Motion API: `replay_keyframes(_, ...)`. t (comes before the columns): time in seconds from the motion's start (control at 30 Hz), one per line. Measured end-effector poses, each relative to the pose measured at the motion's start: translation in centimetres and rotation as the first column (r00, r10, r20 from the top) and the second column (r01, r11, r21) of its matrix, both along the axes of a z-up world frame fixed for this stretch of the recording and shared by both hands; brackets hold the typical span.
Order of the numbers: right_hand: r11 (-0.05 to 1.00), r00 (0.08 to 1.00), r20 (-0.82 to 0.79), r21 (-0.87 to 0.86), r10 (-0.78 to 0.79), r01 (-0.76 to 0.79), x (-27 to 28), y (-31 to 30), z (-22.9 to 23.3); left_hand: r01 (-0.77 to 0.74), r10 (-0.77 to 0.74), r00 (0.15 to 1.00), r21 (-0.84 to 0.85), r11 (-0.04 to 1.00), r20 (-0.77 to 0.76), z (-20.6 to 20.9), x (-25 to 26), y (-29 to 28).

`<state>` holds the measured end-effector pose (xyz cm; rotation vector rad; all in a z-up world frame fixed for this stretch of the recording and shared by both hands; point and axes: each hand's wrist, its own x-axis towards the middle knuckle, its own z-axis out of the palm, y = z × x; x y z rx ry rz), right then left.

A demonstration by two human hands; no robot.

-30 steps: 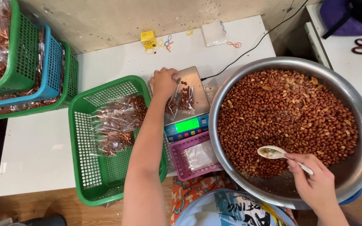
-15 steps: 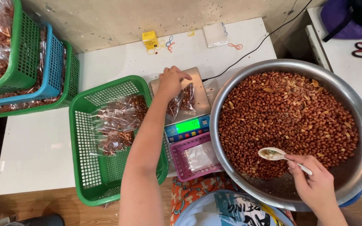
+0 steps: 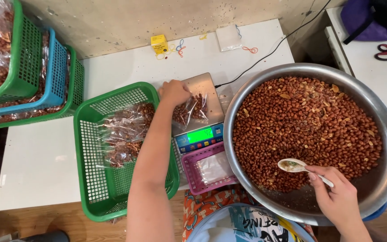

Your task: Scooping peanuts from a large bowl into small plastic bags, weighing them on a digital scale, and placing the finished bags into a green basket.

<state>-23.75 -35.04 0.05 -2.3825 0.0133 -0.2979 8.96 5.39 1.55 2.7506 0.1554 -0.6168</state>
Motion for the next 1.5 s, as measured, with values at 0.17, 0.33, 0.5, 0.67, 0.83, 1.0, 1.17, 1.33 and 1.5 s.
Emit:
replay_keyframes(0.17,1.000,1.000,-0.004,0.030,-0.002,0.002,0.2,0.6,0.6,0.048,-0.015,0.990,-0.236,0.970,0.143,-1.9,0.1,-0.1)
replay_keyframes(0.33,0.999,1.000,0.013,0.033,-0.009,0.009,0.2,0.0,0.4,0.266,-0.062,0.957,-0.771,0.579,0.284,1.4,-2.3,-0.9)
replay_keyframes(0.5,1.000,1.000,0.012,0.011,0.022,-0.023,0.9,0.7,1.1,0.148,0.099,0.975,-0.913,0.381,0.200,5.6,-7.6,-5.7)
replay_keyframes(0.67,0.982,0.979,0.105,0.044,0.176,-0.181,2.4,2.4,2.6,-0.130,0.011,0.990,-0.893,0.431,-0.139,9.6,-15.2,-12.0)
replay_keyframes(0.83,0.963,0.955,0.124,-0.006,0.270,-0.271,2.5,3.2,3.9,-0.377,-0.196,0.907,-0.926,0.013,-0.372,4.2,-19.7,-16.4)
replay_keyframes(1.0,0.968,0.977,-0.012,-0.131,0.215,-0.215,1.7,2.8,4.0,-0.323,-0.181,0.915,-0.923,0.207,-0.361,2.1,-21.6,-17.5)
replay_keyframes(1.17,0.963,0.978,-0.038,-0.170,0.207,-0.210,1.3,2.6,3.1,-0.141,-0.199,0.963,-0.969,0.203,-0.182,0.1,-21.8,-18.4)
replay_keyframes(1.33,0.961,0.984,-0.094,-0.219,0.149,-0.167,0.9,2.2,2.6,-0.030,-0.216,0.969,-0.923,0.384,-0.122,1.1,-22.0,-18.7)
replay_keyframes(1.5,0.959,0.981,-0.096,-0.218,0.166,-0.183,0.9,2.3,3.3,-0.107,-0.199,0.964,-0.942,0.320,-0.177,0.4,-22.1,-19.0)
